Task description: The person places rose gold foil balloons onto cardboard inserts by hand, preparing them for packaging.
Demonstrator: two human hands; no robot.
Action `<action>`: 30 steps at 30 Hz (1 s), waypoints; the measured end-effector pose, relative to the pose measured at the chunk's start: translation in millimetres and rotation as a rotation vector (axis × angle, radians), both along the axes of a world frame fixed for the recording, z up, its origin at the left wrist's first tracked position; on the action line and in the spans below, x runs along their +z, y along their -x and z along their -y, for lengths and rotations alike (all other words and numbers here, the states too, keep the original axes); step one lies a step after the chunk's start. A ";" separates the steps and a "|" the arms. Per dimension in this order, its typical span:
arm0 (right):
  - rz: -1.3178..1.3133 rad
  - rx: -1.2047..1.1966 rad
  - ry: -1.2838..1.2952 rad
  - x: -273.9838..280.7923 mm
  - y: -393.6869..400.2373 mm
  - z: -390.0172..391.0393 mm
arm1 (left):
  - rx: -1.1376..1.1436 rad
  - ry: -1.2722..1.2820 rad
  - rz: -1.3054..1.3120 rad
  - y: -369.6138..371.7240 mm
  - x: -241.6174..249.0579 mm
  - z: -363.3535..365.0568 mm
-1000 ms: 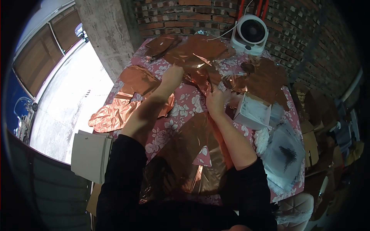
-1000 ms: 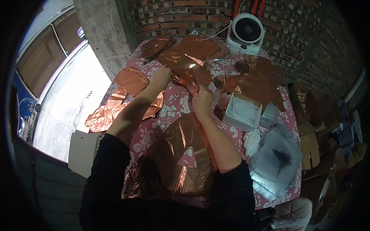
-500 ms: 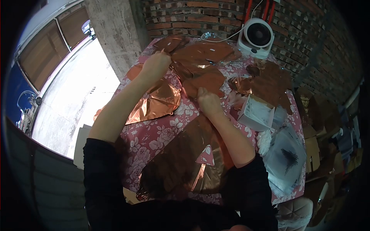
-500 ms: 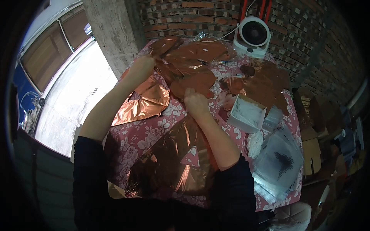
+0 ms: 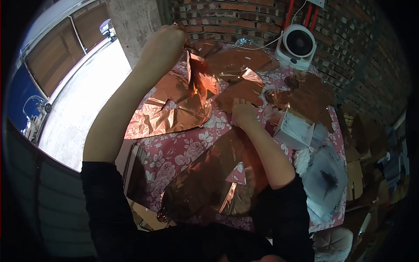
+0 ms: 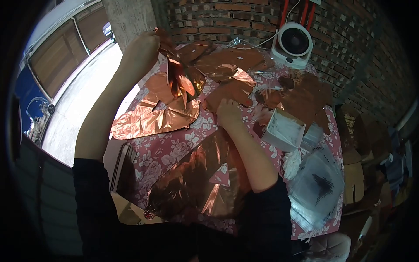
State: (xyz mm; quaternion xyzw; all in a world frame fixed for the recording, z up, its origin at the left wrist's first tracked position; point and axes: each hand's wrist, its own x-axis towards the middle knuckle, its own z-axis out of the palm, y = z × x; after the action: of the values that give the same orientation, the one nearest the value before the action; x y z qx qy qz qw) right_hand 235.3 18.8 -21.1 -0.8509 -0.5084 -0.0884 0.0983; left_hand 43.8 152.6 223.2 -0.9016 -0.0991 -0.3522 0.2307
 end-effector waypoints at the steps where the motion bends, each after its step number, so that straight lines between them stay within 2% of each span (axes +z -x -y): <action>1: 0.002 0.003 0.000 11.5 9.4 6.6 | 0.008 -0.036 -0.013 -2.3 -0.7 -3.7; 4: -0.133 -0.041 0.047 29.3 34.0 21.6 | -0.002 -0.038 -0.012 -1.1 -2.1 11.8; 6: -0.409 0.048 -0.109 30.9 43.3 30.8 | -0.024 -0.010 0.002 1.5 -2.4 31.5; 8: -0.407 0.086 -0.214 21.8 46.5 45.1 | 0.039 0.007 -0.044 7.8 -4.2 50.0; 10: -1.095 0.006 -0.402 19.7 59.5 60.6 | -0.001 0.029 -0.035 18.3 -8.2 71.2; 11: -1.465 0.022 -0.548 -0.7 58.6 60.0 | -0.037 0.053 -0.033 25.4 -11.2 80.9; 12: -1.465 0.021 -0.549 6.7 70.9 70.7 | -0.038 0.053 -0.034 31.7 -16.0 87.6; 14: -2.238 0.030 -0.723 35.6 100.6 93.7 | -0.094 0.157 -0.052 44.2 -28.2 100.8; 16: -2.304 0.112 -0.742 31.7 108.7 104.6 | -0.066 0.206 -0.064 66.2 -35.6 127.9; 17: -2.367 0.201 -0.755 29.1 111.6 109.2 | -0.134 0.254 -0.048 77.0 -42.7 132.7; 18: -2.368 0.194 -0.756 19.5 110.5 111.4 | -0.202 0.304 -0.034 88.8 -51.0 137.4; 20: -2.196 0.217 -0.915 -2.9 100.3 115.9 | -0.265 0.369 -0.056 115.7 -72.9 146.4; 21: -2.001 0.238 -0.839 0.0 99.0 129.7 | -0.327 0.428 -0.075 126.7 -84.4 153.2; 22: -1.996 0.241 -0.841 4.1 101.1 140.6 | -0.328 0.416 -0.037 135.1 -90.9 166.5; 24: -1.855 0.013 -0.838 14.2 107.1 162.7 | -0.277 0.475 -0.200 160.6 -97.8 192.7; 25: -1.849 0.012 -0.838 22.6 111.1 176.5 | -0.259 0.489 -0.338 171.5 -109.1 195.8; 26: -1.844 0.015 -0.844 32.0 115.4 191.0 | -0.344 0.373 -0.332 177.6 -121.9 198.1; 28: -1.836 0.015 -0.852 30.4 118.8 210.2 | -0.372 0.427 -0.512 191.4 -140.7 204.2; 30: -1.653 -0.070 -0.820 17.8 120.3 224.7 | -0.352 0.477 -0.603 197.8 -158.0 205.8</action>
State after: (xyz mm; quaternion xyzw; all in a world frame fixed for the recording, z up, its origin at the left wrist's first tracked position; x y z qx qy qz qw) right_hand 115.0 -205.9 -3.2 -0.5571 -0.1793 0.3711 0.7210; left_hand -154.0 -53.2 65.1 -0.9956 0.0496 -0.0737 -0.0296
